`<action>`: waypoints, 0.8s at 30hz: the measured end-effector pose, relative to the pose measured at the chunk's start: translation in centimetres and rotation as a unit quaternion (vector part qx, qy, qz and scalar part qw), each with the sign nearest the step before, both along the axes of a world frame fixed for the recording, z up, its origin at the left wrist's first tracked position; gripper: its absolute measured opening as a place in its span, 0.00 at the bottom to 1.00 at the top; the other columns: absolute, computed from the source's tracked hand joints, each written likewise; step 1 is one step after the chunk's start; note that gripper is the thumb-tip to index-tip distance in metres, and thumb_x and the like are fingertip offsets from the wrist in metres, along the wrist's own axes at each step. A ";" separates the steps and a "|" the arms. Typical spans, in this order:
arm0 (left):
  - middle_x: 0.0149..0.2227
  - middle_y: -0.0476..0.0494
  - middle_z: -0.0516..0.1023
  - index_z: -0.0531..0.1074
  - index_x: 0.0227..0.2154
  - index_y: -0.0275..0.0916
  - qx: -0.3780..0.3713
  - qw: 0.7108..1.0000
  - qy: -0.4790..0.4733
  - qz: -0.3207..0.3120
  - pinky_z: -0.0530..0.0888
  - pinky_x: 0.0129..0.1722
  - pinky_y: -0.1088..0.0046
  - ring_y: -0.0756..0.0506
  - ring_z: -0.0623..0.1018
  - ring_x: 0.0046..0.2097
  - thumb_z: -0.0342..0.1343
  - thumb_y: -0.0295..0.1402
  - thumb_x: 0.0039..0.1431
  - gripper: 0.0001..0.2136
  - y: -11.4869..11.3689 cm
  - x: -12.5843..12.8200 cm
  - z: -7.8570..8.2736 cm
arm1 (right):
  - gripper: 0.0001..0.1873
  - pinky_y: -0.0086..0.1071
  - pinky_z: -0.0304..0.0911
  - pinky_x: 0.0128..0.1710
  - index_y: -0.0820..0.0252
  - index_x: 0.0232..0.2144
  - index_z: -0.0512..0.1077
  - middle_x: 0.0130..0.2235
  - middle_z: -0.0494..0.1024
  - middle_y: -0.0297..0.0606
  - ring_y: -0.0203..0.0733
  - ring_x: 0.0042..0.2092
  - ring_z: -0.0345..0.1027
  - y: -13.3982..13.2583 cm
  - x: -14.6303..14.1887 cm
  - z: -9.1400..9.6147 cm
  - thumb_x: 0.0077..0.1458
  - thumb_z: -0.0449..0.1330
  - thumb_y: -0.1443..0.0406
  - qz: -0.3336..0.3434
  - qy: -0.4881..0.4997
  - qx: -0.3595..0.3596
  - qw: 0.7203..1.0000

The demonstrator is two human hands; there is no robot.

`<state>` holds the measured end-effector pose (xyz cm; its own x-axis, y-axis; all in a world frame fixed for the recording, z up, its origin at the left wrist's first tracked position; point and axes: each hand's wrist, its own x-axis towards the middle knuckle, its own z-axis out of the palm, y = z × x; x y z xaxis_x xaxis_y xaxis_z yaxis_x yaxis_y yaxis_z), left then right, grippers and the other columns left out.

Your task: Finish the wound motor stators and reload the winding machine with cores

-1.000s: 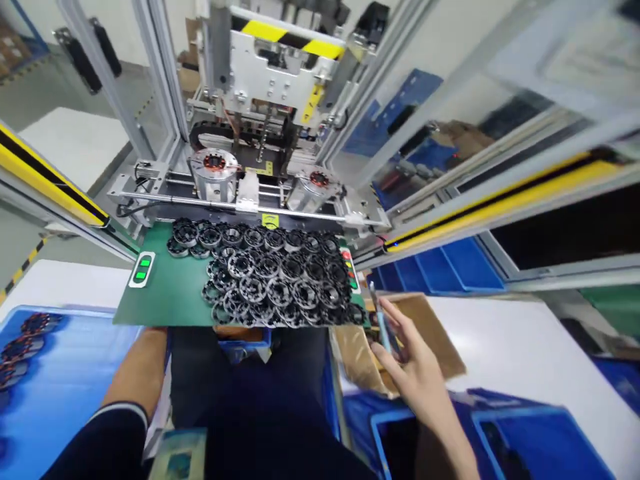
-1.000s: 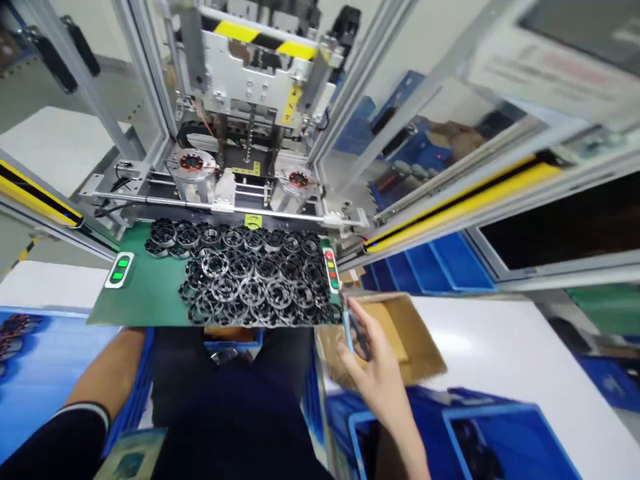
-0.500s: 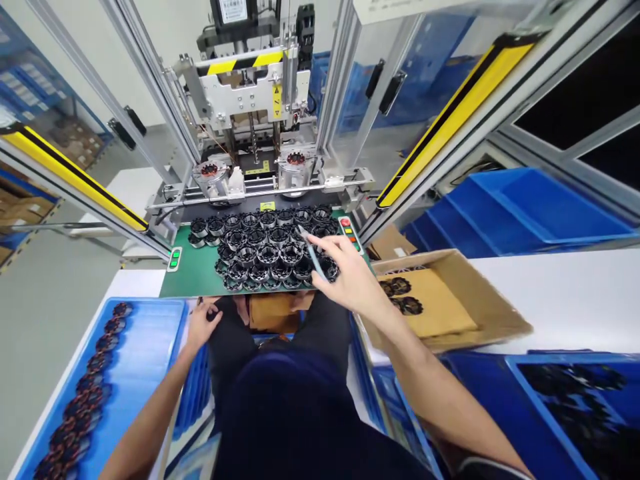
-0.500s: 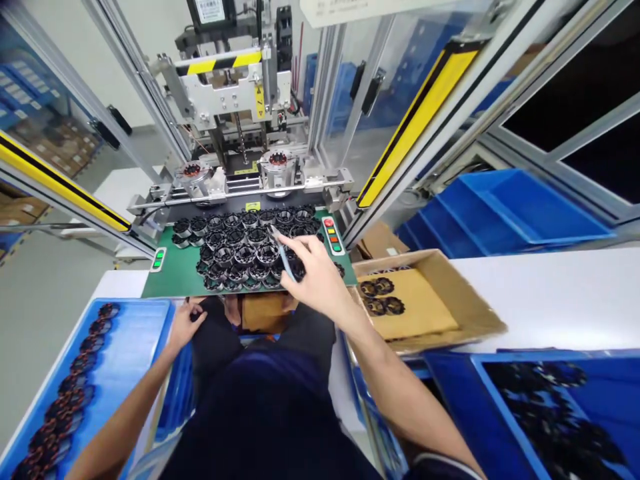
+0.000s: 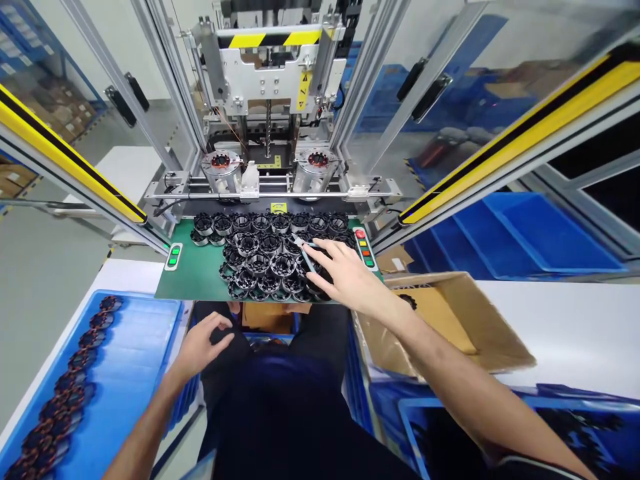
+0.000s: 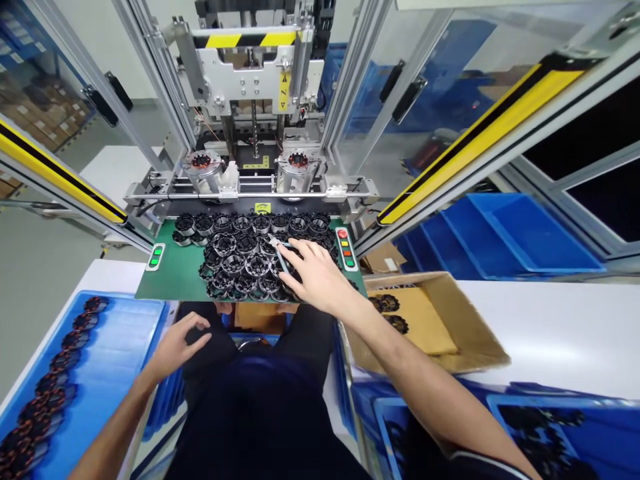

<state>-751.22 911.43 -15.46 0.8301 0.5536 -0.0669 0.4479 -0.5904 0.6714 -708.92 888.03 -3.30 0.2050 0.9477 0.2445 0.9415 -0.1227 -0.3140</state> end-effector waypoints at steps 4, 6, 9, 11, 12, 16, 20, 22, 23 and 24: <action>0.46 0.43 0.89 0.84 0.44 0.46 0.063 0.993 -0.087 -0.042 0.86 0.55 0.55 0.37 0.88 0.49 0.65 0.53 0.80 0.16 3.6 3.6 11.3 | 0.37 0.74 0.74 0.83 0.53 0.85 0.78 0.81 0.81 0.59 0.73 0.80 0.76 1.3 3.4 5.4 0.91 0.54 0.43 0.032 -0.013 0.006 0.999; 0.49 0.42 0.88 0.85 0.47 0.47 0.131 0.983 -0.117 -0.047 0.86 0.59 0.51 0.35 0.87 0.52 0.66 0.57 0.80 0.18 7.7 7.0 17.0 | 0.38 0.72 0.79 0.78 0.52 0.86 0.77 0.74 0.87 0.57 0.72 0.73 0.83 4.0 6.5 8.6 0.90 0.56 0.42 0.013 -0.053 0.005 0.999; 0.58 0.35 0.87 0.86 0.60 0.44 0.251 0.961 -0.111 -0.040 0.84 0.69 0.44 0.30 0.85 0.60 0.67 0.52 0.77 0.20 15.3 14.8 23.4 | 0.40 0.64 0.87 0.65 0.53 0.89 0.69 0.57 0.94 0.50 0.69 0.58 0.91 10.3 11.9 12.4 0.84 0.65 0.51 -0.089 -0.077 -0.057 0.991; 0.69 0.26 0.82 0.82 0.72 0.40 0.340 0.939 -0.039 -0.025 0.80 0.78 0.37 0.23 0.78 0.75 0.68 0.49 0.76 0.28 19.7 20.5 25.8 | 0.46 0.62 0.86 0.66 0.61 0.89 0.66 0.53 0.94 0.53 0.71 0.58 0.91 14.6 15.0 13.8 0.80 0.73 0.55 -0.149 -0.081 -0.117 0.979; 0.73 0.23 0.79 0.79 0.77 0.39 0.379 0.925 0.028 -0.023 0.79 0.79 0.37 0.21 0.75 0.78 0.69 0.50 0.78 0.33 21.5 23.1 26.4 | 0.49 0.59 0.87 0.64 0.63 0.89 0.64 0.50 0.94 0.52 0.69 0.56 0.92 16.6 16.2 14.1 0.78 0.76 0.57 -0.167 -0.053 -0.161 0.971; 0.78 0.17 0.76 0.81 0.77 0.33 0.413 0.901 0.127 -0.035 0.76 0.82 0.37 0.17 0.72 0.81 0.70 0.55 0.80 0.36 25.4 30.2 26.7 | 0.48 0.46 0.90 0.49 0.63 0.86 0.65 0.43 0.93 0.47 0.59 0.44 0.93 21.5 19.3 13.9 0.76 0.82 0.59 -0.196 0.086 -0.297 0.931; 0.78 0.12 0.75 0.88 0.67 0.27 0.428 0.891 0.150 -0.007 0.73 0.83 0.34 0.14 0.68 0.83 0.67 0.65 0.79 0.40 27.3 33.1 25.8 | 0.43 0.39 0.87 0.38 0.65 0.76 0.76 0.41 0.92 0.47 0.54 0.37 0.90 23.4 21.6 12.9 0.71 0.88 0.57 -0.205 0.104 -0.349 0.908; 0.78 0.12 0.75 0.90 0.64 0.27 0.419 0.892 0.172 0.001 0.71 0.84 0.30 0.11 0.67 0.83 0.65 0.71 0.79 0.44 28.6 34.1 25.4 | 0.42 0.34 0.83 0.35 0.65 0.75 0.77 0.41 0.92 0.45 0.50 0.35 0.89 24.1 22.9 12.7 0.71 0.89 0.59 -0.208 0.113 -0.376 0.896; 0.78 0.13 0.76 0.91 0.63 0.27 0.409 0.894 0.185 -0.001 0.71 0.83 0.29 0.10 0.67 0.83 0.64 0.74 0.78 0.46 29.3 34.6 25.2 | 0.42 0.32 0.82 0.34 0.65 0.76 0.76 0.41 0.92 0.44 0.48 0.35 0.88 24.5 23.5 12.6 0.71 0.88 0.61 -0.208 0.117 -0.389 0.890; 0.77 0.14 0.77 0.92 0.63 0.27 0.399 0.896 0.195 -0.006 0.71 0.82 0.28 0.10 0.69 0.82 0.64 0.75 0.78 0.47 30.1 35.1 25.0 | 0.41 0.30 0.80 0.34 0.65 0.77 0.76 0.41 0.93 0.44 0.46 0.34 0.88 24.9 24.0 12.5 0.71 0.87 0.63 -0.208 0.120 -0.401 0.884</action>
<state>-716.11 941.55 9.50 0.8354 0.5464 0.0599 0.5478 -0.8186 -0.1728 -684.90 912.88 9.24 0.5313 0.6264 -0.5704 0.6804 -0.7166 -0.1533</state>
